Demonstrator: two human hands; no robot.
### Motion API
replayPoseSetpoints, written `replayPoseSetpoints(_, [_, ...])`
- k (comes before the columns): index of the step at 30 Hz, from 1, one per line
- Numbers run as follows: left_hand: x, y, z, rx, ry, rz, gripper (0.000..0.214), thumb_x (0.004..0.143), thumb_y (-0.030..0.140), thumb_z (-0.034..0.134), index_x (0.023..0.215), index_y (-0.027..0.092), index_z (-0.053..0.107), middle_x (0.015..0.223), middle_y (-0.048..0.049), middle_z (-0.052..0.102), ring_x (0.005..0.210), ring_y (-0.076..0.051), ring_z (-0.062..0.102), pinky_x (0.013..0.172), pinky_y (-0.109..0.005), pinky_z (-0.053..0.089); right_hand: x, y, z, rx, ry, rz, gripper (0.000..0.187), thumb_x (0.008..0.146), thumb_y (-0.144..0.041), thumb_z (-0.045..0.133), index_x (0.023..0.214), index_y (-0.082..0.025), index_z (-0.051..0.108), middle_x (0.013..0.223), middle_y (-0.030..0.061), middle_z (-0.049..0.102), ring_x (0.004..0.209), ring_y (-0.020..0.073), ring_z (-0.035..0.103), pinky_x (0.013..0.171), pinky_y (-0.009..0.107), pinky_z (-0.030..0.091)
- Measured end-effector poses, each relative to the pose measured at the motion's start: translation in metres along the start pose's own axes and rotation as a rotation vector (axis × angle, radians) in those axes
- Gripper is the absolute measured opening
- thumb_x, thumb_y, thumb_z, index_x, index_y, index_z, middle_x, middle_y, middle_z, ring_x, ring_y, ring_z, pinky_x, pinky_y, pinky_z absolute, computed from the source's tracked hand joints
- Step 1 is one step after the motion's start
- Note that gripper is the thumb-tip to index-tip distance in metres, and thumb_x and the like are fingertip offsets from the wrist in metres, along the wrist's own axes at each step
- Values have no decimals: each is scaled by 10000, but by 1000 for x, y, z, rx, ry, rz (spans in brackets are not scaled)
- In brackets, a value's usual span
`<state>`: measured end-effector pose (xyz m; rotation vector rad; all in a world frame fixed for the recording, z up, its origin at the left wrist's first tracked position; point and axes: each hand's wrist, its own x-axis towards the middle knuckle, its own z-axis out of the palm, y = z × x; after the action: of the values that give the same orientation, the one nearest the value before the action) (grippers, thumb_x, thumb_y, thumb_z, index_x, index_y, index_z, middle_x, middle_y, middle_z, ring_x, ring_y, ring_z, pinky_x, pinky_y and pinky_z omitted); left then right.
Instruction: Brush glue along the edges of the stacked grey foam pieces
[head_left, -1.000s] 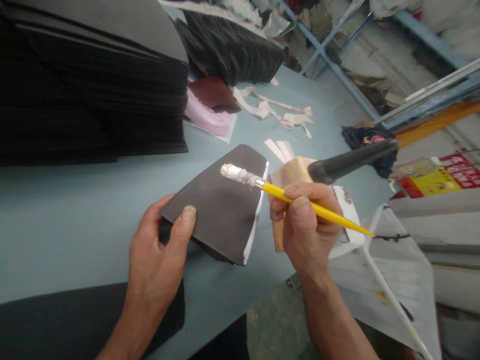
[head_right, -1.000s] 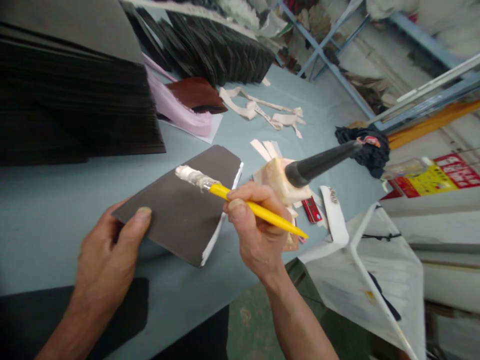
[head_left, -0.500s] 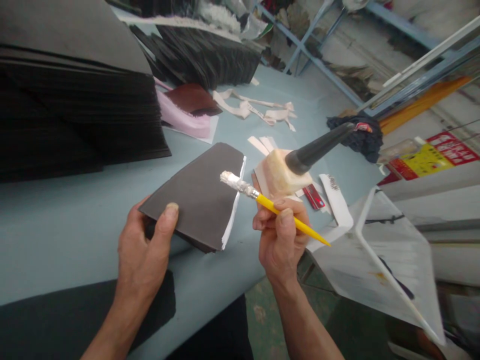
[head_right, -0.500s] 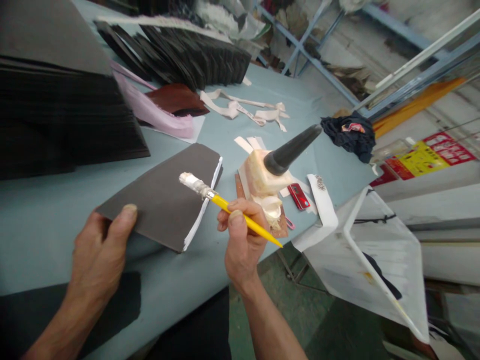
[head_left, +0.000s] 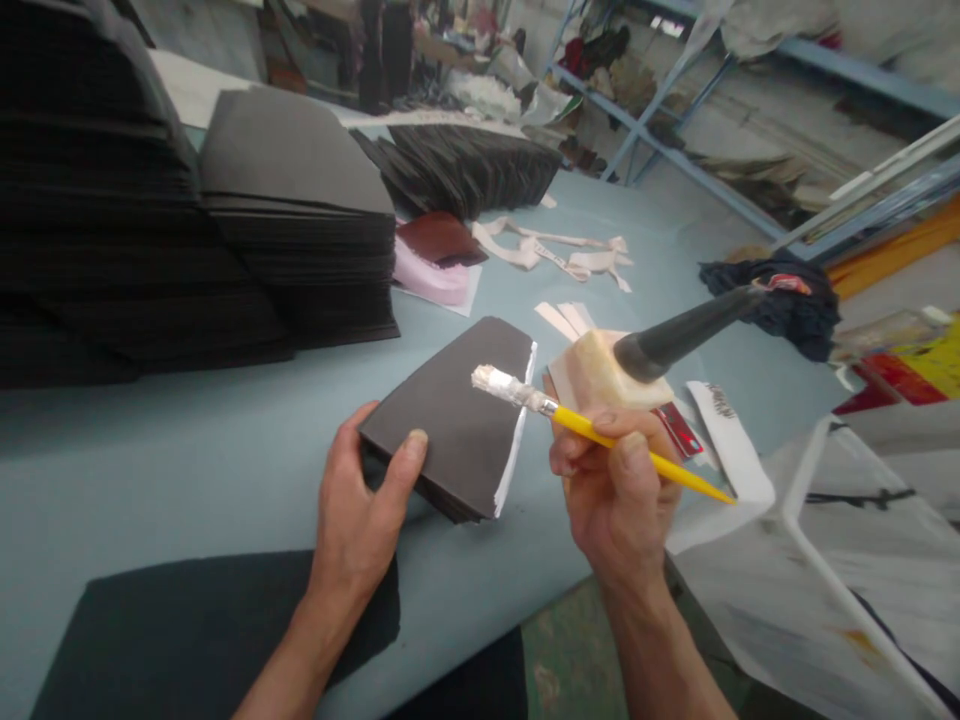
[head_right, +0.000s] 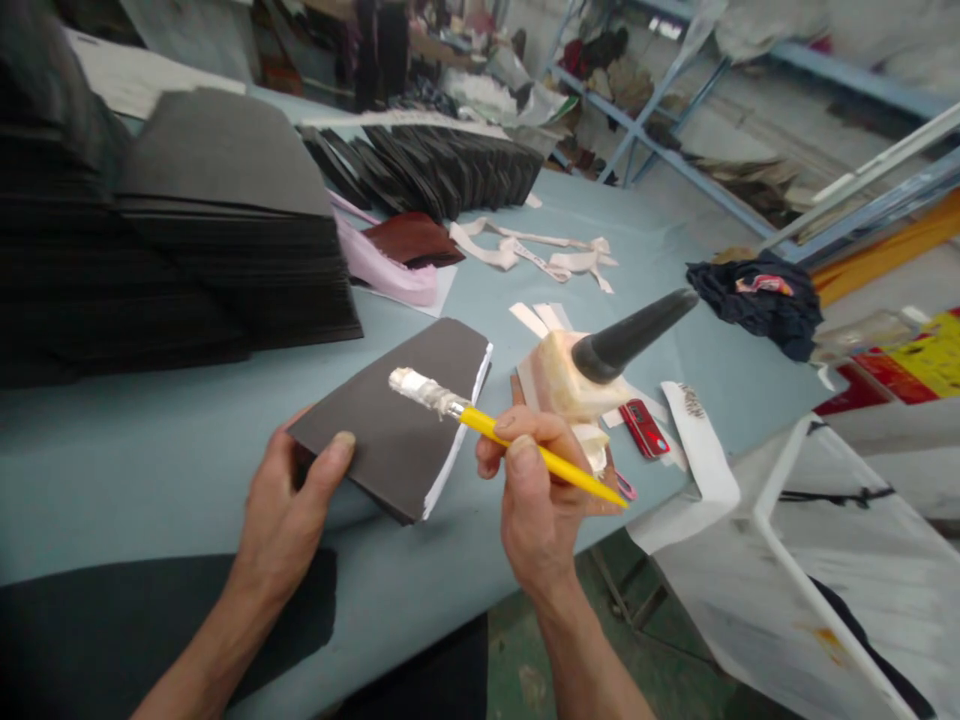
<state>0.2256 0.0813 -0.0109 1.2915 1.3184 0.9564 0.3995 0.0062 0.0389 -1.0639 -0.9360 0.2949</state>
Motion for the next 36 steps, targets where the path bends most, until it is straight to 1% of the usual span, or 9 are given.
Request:
replayPoseSetpoints(4, [-2,-4,-3,6,-26,6,777,835,732,699,1413,223,599,1462,-152,671,1376,-360,598,1255,-586,404,17,-5,4,-41,-249,-19,159,1041,-388,712,938,-273,752,762,-24,664,655,132,603,596,274,486])
replayPoseSetpoints(6, [-3,-5,-4,8,-36,17,774,842,712,699,1434,227,582,1499,-155,648,1410,-360,574,1263,-588,397,24,-5,7,-104,-334,-21,147,1035,-361,722,930,-267,764,792,-15,690,688,139,620,632,294,495])
replayPoseSetpoints(10, [-4,-4,-3,41,-45,20,788,833,671,670,1462,205,572,1482,-159,646,1408,-353,570,1253,-597,399,31,-5,15,-229,-424,-6,155,1013,-370,753,921,-247,774,839,-1,714,722,150,631,668,309,504])
replayPoseSetpoints(16, [-4,-1,1,59,-11,5,784,795,628,656,1423,161,612,1418,-168,672,1359,-347,589,1236,-592,414,35,-4,23,-234,-576,9,140,1045,-339,724,944,-249,761,840,-14,727,713,131,632,637,267,483])
replayPoseSetpoints(23, [-5,0,3,58,13,3,748,778,602,652,1386,165,627,1402,-177,689,1361,-363,592,1243,-624,410,36,-8,33,-276,-624,38,184,1036,-375,731,916,-236,749,790,-16,715,658,127,612,593,260,481])
replayPoseSetpoints(28, [-4,-1,4,53,11,3,713,774,588,662,1364,189,631,1393,-163,699,1364,-369,597,1240,-630,416,36,-12,39,-282,-648,55,138,1005,-310,750,890,-235,740,741,-30,697,622,112,587,539,234,460])
replayPoseSetpoints(32, [-5,-1,4,59,18,3,712,768,597,666,1353,192,634,1381,-158,703,1362,-375,598,1236,-635,418,37,-14,44,-295,-657,63,126,970,-257,758,851,-225,736,726,-26,709,615,111,603,524,223,474])
replayPoseSetpoints(36, [-5,-2,3,63,18,14,706,778,609,664,1345,190,643,1371,-157,707,1347,-375,603,1227,-637,424,39,-14,45,-297,-667,39,118,962,-230,752,845,-224,732,731,-32,718,616,104,608,534,214,484])
